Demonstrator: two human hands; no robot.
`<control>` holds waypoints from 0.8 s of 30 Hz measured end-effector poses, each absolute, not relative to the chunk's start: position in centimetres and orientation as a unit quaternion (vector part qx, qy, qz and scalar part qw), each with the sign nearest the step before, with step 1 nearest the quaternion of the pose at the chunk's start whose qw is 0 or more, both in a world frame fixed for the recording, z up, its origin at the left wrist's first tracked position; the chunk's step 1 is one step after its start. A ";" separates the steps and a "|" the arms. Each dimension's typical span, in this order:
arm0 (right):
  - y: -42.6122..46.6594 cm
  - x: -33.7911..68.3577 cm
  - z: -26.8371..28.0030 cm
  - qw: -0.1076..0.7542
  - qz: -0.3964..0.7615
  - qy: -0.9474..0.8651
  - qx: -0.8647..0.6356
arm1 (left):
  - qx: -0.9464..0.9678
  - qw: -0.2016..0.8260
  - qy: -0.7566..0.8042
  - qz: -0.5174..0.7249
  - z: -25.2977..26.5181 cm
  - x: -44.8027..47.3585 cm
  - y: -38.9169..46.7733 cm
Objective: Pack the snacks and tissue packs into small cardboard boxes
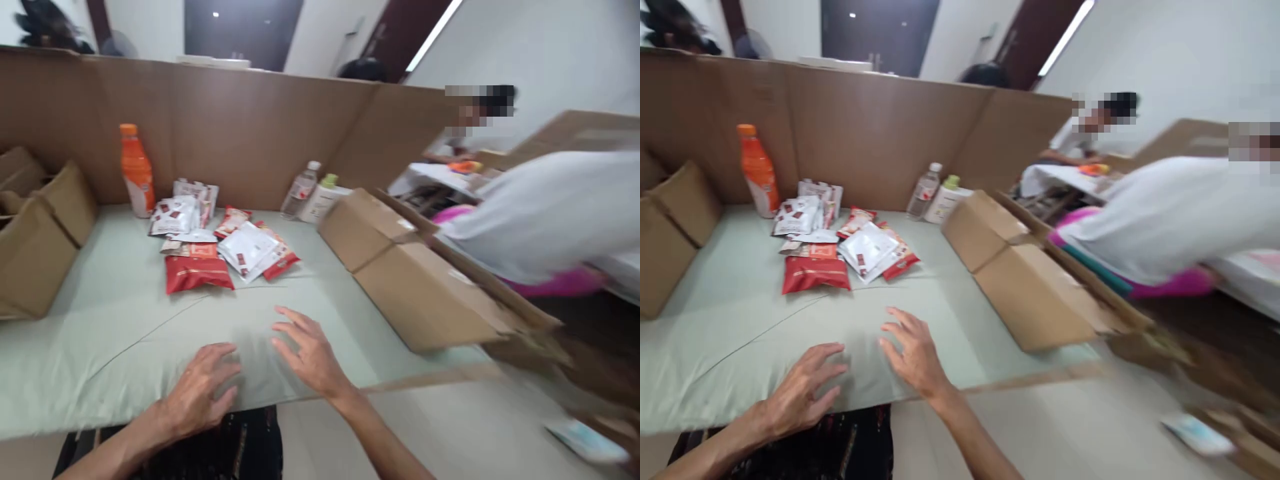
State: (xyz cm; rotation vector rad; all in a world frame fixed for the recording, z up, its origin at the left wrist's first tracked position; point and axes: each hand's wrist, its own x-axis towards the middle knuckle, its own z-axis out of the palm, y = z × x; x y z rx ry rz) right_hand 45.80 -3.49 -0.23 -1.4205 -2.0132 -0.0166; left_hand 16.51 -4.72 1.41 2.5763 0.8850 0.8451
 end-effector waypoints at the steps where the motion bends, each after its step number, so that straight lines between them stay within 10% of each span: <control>1: -2.4 43.5 -0.8 0.331 0.015 -0.782 -0.527 | 0.890 0.137 0.319 0.297 1.5 16.0 -5.1; 15: 3.8 31.7 -6.6 0.374 -0.100 -0.721 -0.575 | 0.658 -0.178 0.617 0.394 14.7 -11.1 -1.9; 24: 7.1 31.3 -4.8 0.325 0.022 -0.654 -0.683 | 0.610 -0.062 0.727 0.309 16.7 -10.3 4.0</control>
